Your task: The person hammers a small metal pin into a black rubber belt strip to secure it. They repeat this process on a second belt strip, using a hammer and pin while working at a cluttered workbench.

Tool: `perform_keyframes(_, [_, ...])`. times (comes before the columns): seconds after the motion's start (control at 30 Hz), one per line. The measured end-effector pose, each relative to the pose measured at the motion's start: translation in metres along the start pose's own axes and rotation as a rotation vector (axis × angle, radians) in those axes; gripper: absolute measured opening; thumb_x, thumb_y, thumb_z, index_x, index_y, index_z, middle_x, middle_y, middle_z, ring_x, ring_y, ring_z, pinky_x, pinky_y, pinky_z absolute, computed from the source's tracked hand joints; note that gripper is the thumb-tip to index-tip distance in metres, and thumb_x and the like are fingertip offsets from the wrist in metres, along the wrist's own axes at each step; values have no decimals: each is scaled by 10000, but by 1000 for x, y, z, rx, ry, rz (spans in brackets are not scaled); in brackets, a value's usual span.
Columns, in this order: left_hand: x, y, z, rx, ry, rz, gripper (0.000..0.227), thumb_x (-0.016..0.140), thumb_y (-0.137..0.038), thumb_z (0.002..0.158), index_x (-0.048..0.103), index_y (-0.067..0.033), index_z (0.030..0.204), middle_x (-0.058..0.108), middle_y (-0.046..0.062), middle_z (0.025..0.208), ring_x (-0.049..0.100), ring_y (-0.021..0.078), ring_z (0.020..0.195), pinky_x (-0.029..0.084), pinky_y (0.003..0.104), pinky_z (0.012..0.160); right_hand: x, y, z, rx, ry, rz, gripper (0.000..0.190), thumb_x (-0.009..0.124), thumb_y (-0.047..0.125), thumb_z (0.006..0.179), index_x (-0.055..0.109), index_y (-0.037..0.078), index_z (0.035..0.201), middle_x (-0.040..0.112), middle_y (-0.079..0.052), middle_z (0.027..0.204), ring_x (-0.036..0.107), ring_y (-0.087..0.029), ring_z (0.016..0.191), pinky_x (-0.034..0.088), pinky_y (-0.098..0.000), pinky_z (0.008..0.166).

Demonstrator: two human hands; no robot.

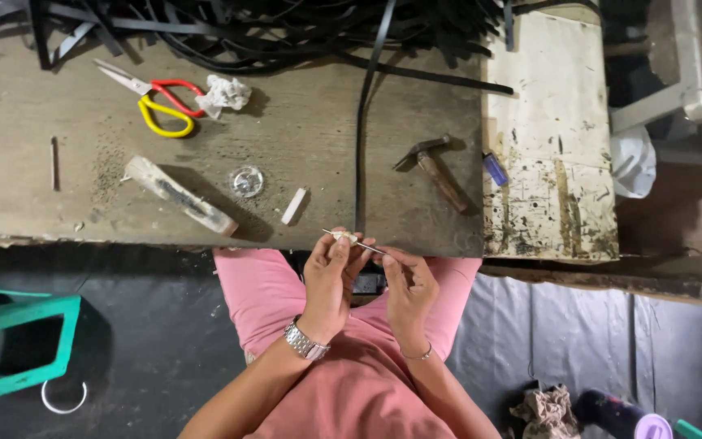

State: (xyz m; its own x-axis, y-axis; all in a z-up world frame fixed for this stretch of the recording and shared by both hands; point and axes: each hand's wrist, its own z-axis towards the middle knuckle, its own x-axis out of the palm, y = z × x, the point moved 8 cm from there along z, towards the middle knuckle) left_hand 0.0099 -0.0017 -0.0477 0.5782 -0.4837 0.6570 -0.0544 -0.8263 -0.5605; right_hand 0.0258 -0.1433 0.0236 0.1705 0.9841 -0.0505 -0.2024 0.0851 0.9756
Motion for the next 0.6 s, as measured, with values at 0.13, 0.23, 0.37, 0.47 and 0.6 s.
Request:
perform_keyframes(0.13, [-16,-10,-1,37,-53,84,262,632,-135,1008,581,26,1208,745,189,1061,745,356,1044,616,444,942,7,-15,-5,81,54,70,132,689,62,963,708,-64,997,765,-199,858,742,-224,781,614,-394,780])
perform_keyframes(0.23, [-24,-22,-6,74,-93,271,180,722,-134,961,642,-27,1080,782,73,977,747,195,986,598,358,975,8,-23,-8,153,57,154,152,650,69,990,686,-75,1021,756,-212,861,739,-250,801,608,-406,799])
perform_keyframes(0.37, [-34,-19,-4,89,-100,336,144,753,-103,934,646,-32,998,802,88,896,760,179,912,610,366,933,6,-27,-9,159,71,203,166,618,63,1004,655,-96,1030,747,-249,845,751,-294,794,610,-428,785])
perform_keyframes(0.47, [-40,-16,3,77,-129,269,134,731,-73,941,626,-19,1005,786,113,899,761,227,884,634,417,875,6,-27,-5,153,60,302,140,589,37,1014,628,-94,1043,732,-264,877,741,-311,808,610,-432,775])
perform_keyframes(0.6, [-31,-19,4,26,-157,138,143,718,-63,944,604,5,996,770,227,932,776,387,859,661,537,793,-1,-32,5,157,41,356,105,551,23,1030,611,-58,1061,723,-249,913,721,-300,832,598,-403,783])
